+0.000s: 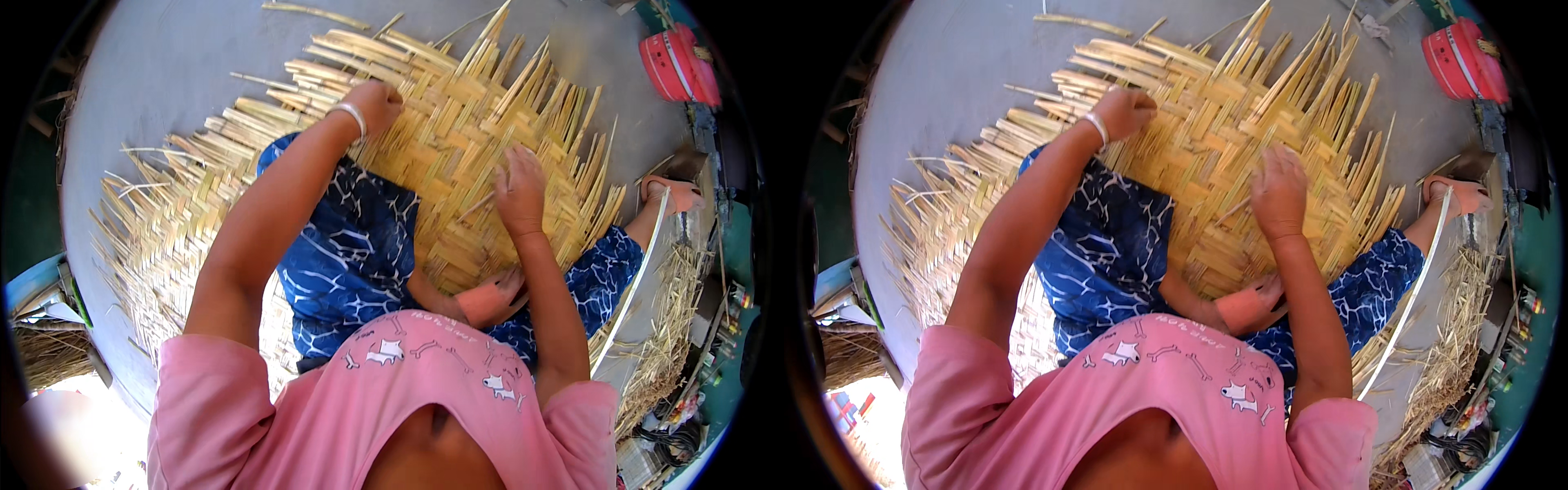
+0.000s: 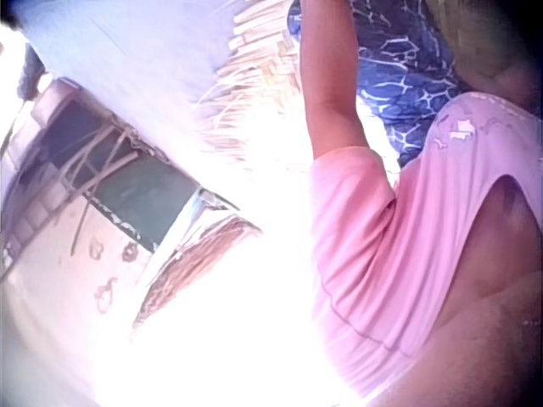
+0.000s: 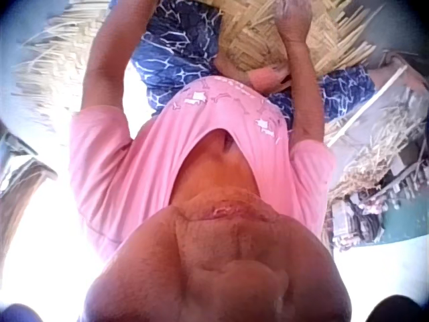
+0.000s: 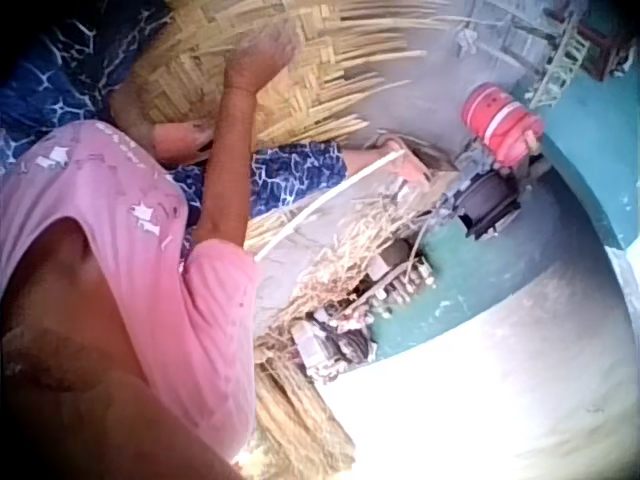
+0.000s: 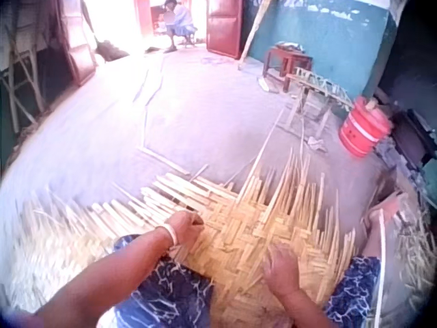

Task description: The person sits on the floor and weaves a basket using thin bamboo strips. They interlace the strips by hand, occasionally adjusting the basket's position and adding new strips to continue the pattern.

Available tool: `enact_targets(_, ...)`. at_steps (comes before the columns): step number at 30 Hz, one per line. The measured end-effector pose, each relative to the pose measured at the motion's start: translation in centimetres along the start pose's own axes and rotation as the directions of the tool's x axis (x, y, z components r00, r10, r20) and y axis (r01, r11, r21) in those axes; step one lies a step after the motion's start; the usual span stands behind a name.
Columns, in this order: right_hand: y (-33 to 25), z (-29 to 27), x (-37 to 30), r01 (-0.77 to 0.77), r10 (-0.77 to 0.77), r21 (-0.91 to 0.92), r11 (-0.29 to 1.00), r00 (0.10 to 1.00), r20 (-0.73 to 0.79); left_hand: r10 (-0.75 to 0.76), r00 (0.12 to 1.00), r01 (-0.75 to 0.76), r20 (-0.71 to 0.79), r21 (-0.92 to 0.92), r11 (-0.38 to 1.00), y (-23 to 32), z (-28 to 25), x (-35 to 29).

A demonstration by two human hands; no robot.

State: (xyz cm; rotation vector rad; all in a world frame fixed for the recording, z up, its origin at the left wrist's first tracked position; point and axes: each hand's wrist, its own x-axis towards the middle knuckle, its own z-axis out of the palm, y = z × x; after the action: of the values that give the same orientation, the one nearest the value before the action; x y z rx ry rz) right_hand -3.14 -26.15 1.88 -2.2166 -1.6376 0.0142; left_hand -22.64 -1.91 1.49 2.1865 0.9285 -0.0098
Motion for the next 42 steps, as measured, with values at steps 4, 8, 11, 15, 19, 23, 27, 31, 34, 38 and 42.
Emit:
enact_targets(4, -5.3, 1.1, -2.3, 0.139, -0.143, 0.114, 0.984, 0.989, 0.034, -0.190, 0.962, 0.243, 0.195, -0.301, 0.922, 1.0, -0.3, 0.1)
enact_targets(8, -8.9, 1.5, -5.0, 0.277, -0.311, 0.217, 0.936, 0.940, 0.139, -0.237, 0.921, 0.343, 0.310, -0.355, 0.870, 1.2, 0.3, -0.2)
enact_targets(11, -9.6, 1.4, -6.9, 0.386, -0.404, 0.165, 0.908, 0.910, 0.091, -0.249, 0.914, 0.367, 0.319, -0.395, 0.842, 1.2, 0.5, -0.2)
enact_targets(15, -9.4, 1.0, -8.4, 0.438, -0.451, 0.175, 0.882, 0.892, 0.038, -0.271, 0.936, 0.341, 0.226, -0.390, 0.855, 0.9, 0.9, -1.0)
enact_targets(19, -8.8, 0.0, -11.0, 0.355, -0.405, 0.273, 0.894, 0.901, 0.157, -0.152, 0.978, 0.043, 0.143, 0.575, 0.817, 3.7, 1.8, -2.4)
enact_targets(23, -7.4, -1.9, -13.5, 0.124, -0.256, 0.362, 0.924, 0.903, 0.346, -0.290, 0.741, -0.329, 0.606, 0.703, 0.631, 6.4, 3.0, -5.4)
enact_targets(27, -5.4, -2.3, -14.3, 0.006, -0.086, 0.166, 0.986, 0.873, 0.480, -0.306, 0.574, -0.482, 0.759, 0.616, 0.623, 10.9, 1.7, -6.7)
enact_targets(31, -4.8, -2.7, -14.8, 0.092, -0.117, 0.093, 0.991, 0.942, 0.313, -0.363, 0.589, -0.477, 0.722, 0.674, 0.564, 15.3, -0.7, -9.4)
enact_targets(34, -4.1, -2.0, -15.4, 0.311, -0.305, 0.113, 0.943, 0.950, -0.074, -0.365, 0.632, -0.506, 0.684, 0.721, 0.474, 16.5, -2.3, -11.7)
enact_targets(38, -5.1, -3.2, -15.2, 0.282, -0.260, 0.084, 0.956, 0.943, -0.207, -0.349, 0.634, -0.553, 0.690, 0.720, 0.420, 15.4, -7.5, -15.7)
enact_targets(42, -5.2, -2.0, -14.8, 0.217, -0.197, 0.171, 0.961, 0.972, -0.125, -0.165, 0.816, -0.439, 0.555, 0.779, 0.449, 10.7, -14.4, -19.1)
